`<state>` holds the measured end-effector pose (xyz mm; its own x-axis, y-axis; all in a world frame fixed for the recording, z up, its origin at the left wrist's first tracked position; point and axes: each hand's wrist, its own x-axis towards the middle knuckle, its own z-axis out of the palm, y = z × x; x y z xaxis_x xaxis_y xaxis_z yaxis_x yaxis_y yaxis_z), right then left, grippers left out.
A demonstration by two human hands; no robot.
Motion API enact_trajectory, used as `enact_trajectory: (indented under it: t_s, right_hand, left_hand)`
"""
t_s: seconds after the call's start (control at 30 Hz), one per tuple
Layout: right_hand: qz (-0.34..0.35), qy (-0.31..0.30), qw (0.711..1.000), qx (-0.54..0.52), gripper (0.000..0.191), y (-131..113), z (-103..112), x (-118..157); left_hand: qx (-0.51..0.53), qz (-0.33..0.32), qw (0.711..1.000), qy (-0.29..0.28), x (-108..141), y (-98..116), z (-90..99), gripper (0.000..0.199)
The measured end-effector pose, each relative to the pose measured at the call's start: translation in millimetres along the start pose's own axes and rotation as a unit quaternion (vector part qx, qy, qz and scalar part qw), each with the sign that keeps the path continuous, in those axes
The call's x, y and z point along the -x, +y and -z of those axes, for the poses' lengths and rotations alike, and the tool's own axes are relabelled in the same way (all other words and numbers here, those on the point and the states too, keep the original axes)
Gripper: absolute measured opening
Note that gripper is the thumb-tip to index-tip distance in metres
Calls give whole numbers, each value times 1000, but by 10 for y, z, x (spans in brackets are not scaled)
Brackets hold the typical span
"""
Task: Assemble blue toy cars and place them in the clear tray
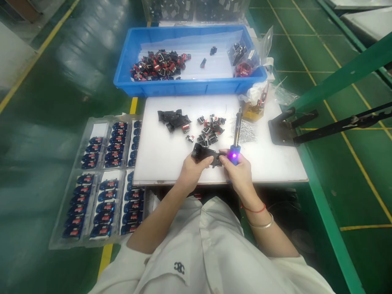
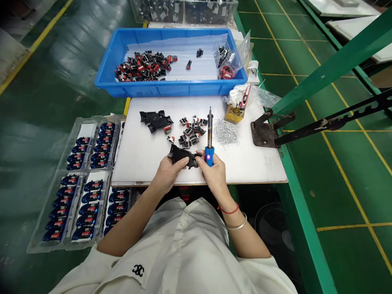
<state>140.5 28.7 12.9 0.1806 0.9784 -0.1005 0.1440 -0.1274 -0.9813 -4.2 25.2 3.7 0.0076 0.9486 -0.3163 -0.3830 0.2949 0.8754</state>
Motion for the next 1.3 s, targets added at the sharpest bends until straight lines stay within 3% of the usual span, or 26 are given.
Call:
enact_trajectory:
  t_s: [0.27,0.57,1.3]
  right_hand:
    - [-44,-16,999,-6,32,-226,84,-80]
    - [-39,-49,998,10,32,-237,169,-167]
    - [-10,-83,996,43,31,-133,216,-279]
  left_hand:
    - [75,74,993,-57,-17,174,3,31]
    - [28,57,990,-127,-128,132,122,36]
    - [-76,2,996,-54,-158,71,103,31]
